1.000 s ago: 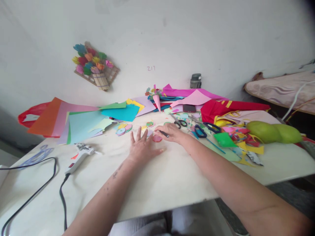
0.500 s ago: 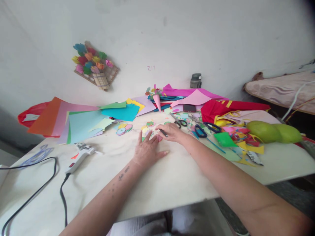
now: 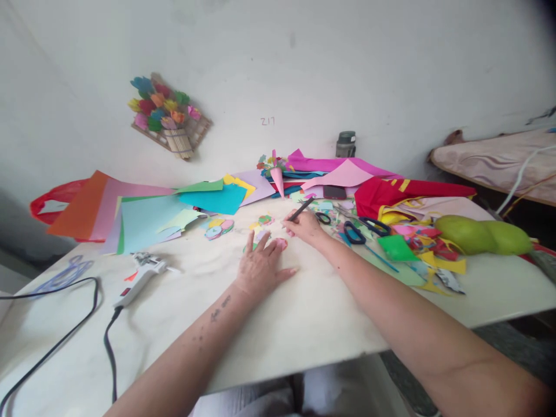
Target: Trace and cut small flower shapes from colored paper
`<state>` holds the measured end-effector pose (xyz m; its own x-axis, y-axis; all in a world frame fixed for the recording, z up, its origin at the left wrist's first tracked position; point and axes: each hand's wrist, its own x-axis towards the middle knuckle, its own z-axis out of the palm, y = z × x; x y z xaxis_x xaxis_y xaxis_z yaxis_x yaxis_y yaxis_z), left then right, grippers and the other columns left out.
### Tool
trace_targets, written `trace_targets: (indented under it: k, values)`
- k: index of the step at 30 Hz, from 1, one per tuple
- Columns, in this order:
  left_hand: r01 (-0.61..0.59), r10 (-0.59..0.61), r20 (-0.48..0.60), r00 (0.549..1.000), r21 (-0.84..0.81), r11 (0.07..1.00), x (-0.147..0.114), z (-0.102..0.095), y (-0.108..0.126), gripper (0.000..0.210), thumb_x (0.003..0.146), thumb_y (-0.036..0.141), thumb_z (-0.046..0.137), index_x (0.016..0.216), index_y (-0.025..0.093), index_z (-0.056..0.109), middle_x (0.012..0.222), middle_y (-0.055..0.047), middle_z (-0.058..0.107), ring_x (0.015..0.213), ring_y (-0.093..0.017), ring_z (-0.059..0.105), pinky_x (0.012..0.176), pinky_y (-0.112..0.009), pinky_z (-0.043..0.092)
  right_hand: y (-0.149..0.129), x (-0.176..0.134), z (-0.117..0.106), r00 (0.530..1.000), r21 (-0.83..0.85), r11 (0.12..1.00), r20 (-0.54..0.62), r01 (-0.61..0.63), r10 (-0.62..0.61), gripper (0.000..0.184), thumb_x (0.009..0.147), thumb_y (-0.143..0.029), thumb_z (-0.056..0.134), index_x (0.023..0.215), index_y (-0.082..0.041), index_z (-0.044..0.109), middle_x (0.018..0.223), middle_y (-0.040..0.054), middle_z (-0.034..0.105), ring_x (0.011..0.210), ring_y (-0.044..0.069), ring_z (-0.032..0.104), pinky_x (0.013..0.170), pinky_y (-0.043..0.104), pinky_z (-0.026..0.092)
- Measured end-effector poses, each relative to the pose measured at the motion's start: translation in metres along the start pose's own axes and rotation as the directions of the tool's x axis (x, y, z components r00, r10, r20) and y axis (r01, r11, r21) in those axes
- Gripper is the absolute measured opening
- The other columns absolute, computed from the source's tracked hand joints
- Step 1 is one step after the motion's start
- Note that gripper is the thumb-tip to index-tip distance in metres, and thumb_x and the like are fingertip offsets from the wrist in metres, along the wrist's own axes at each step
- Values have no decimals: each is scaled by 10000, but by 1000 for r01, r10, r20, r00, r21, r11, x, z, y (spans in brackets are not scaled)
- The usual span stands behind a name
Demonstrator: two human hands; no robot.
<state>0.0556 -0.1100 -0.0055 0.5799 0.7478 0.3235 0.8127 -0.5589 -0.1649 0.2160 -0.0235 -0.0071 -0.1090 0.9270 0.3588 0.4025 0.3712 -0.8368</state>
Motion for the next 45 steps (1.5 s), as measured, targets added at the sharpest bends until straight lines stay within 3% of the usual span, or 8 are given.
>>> trace_targets:
  k: [3,8,13,17,24,45]
  values:
    - [12,-12,9,1000,15,1000,1,-1,1,607,814,611,305,1251,224,472,1232,-37,549,1293,-279,266,1087,-512,58,2,-1,5,1000,48,999,16,-24,23,82,726,-222,579,728,-144,607,559,-5,604,454,83,557,441,165,446]
    - [75,-76,10,997,48,996,0,-2,4,625,788,634,332,1232,226,493,1260,-81,519,1301,-310,238,1069,-553,39,6,-3,10,993,28,994,54,-104,102,168,797,-300,523,787,-146,589,560,-2,606,401,62,519,393,147,402]
    - [144,-145,40,989,38,989,-2,-1,5,668,760,675,320,1222,230,505,1324,-129,446,1315,-340,190,1047,-583,39,12,-2,13,997,-43,997,31,-65,66,222,808,-359,504,837,-153,581,569,-5,613,410,72,523,426,168,409]
    - [180,-181,96,979,15,983,-2,0,5,683,754,692,302,1254,260,473,1345,-118,423,1316,-347,184,1040,-584,32,8,-4,13,999,-87,996,15,-34,36,143,782,-277,533,809,-155,602,616,8,639,562,105,601,529,187,442]
    - [261,-253,232,939,-6,965,-2,-6,6,725,731,730,268,1313,313,386,1387,-106,362,1317,-373,158,1011,-612,33,0,-9,14,994,-137,990,100,45,-31,236,796,-358,519,805,-155,638,674,22,656,635,123,602,583,208,430]
    - [261,-247,275,929,-16,965,0,-7,6,777,719,746,251,1323,272,369,1386,-149,346,1304,-367,203,1020,-593,9,-3,-9,20,995,-321,947,104,31,2,336,767,-484,522,847,-190,661,704,14,659,665,136,581,561,209,380]
